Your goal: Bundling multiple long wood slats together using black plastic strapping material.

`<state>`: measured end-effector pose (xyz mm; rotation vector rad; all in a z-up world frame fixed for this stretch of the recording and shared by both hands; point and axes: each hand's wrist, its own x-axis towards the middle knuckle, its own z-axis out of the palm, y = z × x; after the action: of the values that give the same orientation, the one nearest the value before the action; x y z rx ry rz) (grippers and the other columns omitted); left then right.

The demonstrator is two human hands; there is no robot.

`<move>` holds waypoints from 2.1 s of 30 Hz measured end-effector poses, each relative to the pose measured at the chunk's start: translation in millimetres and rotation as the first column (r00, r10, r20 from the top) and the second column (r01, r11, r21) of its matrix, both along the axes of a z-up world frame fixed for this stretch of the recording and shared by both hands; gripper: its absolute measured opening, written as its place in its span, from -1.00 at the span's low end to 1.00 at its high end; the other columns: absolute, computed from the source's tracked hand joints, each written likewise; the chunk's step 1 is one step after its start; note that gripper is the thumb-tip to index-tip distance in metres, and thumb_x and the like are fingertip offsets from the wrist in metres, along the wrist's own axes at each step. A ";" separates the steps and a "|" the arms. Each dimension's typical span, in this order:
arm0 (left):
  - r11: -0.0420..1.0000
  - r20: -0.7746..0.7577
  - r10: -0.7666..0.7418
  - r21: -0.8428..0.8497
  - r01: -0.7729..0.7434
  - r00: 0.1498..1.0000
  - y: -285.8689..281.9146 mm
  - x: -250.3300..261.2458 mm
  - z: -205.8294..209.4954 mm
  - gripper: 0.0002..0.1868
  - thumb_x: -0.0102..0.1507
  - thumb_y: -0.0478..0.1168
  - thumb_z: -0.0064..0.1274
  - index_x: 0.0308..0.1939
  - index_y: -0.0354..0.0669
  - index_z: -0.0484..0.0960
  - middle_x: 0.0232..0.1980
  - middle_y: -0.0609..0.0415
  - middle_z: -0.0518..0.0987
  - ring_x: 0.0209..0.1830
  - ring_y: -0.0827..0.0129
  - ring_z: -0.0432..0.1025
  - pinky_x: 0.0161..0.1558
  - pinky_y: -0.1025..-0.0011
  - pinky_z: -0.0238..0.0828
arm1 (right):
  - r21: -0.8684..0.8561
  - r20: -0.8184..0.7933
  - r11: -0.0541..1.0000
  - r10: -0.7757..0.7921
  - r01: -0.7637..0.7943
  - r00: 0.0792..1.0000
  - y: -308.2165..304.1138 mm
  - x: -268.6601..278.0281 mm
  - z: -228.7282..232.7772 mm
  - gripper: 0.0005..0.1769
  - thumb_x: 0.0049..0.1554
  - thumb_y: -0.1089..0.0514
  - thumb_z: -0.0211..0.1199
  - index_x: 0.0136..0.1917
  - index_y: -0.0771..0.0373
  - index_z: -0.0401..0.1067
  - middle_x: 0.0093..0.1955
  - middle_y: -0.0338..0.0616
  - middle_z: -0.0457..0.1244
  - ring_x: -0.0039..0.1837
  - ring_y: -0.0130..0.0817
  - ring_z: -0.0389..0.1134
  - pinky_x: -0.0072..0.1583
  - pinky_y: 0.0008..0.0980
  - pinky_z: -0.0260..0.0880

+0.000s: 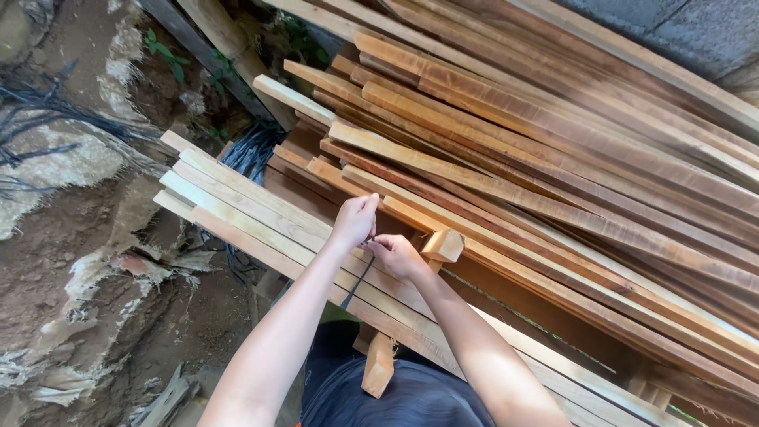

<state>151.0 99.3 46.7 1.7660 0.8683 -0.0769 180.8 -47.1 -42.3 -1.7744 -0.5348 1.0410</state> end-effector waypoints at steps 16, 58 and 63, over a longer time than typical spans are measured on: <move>0.632 -0.126 -0.497 0.626 0.457 0.859 25.2 -68.0 -52.5 -0.91 0.20 -0.09 0.25 -0.24 0.28 0.81 -0.26 0.30 0.71 -0.13 0.28 0.55 -0.03 0.29 0.51 | -0.021 -0.211 0.999 -0.053 0.049 0.976 2.8 12.4 -8.1 -0.69 0.21 -0.06 0.22 -0.30 0.03 0.59 -0.40 -0.37 0.30 -0.22 -0.55 0.27 -0.08 -0.53 0.30; 0.947 -0.480 -0.107 0.219 0.237 0.871 -25.7 -52.3 -9.3 -0.72 0.17 0.17 0.23 -0.10 0.34 0.80 -0.05 0.22 0.73 0.17 0.18 0.54 0.14 0.18 0.51 | 0.008 -0.368 0.981 -0.179 0.196 0.912 0.7 12.4 -13.2 -0.77 0.20 0.03 0.28 -0.22 0.13 0.61 -0.38 -0.36 0.39 -0.28 -0.70 0.33 -0.15 -0.72 0.34; 0.976 -0.499 -0.034 0.171 0.137 0.866 -19.2 -53.4 -23.8 -0.72 0.17 0.20 0.17 -0.14 0.34 0.81 -0.05 0.14 0.73 0.17 0.08 0.53 0.16 0.21 0.49 | 0.070 -0.449 0.960 -0.212 0.271 0.868 0.1 8.4 -4.4 -0.86 0.10 0.11 0.44 -0.23 0.19 0.62 -0.34 -0.22 0.42 -0.24 -0.57 0.43 -0.07 -0.60 0.47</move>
<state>97.6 80.1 22.9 2.0141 1.1953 -0.5396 189.2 -47.0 -46.7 -1.3867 -0.0908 1.1520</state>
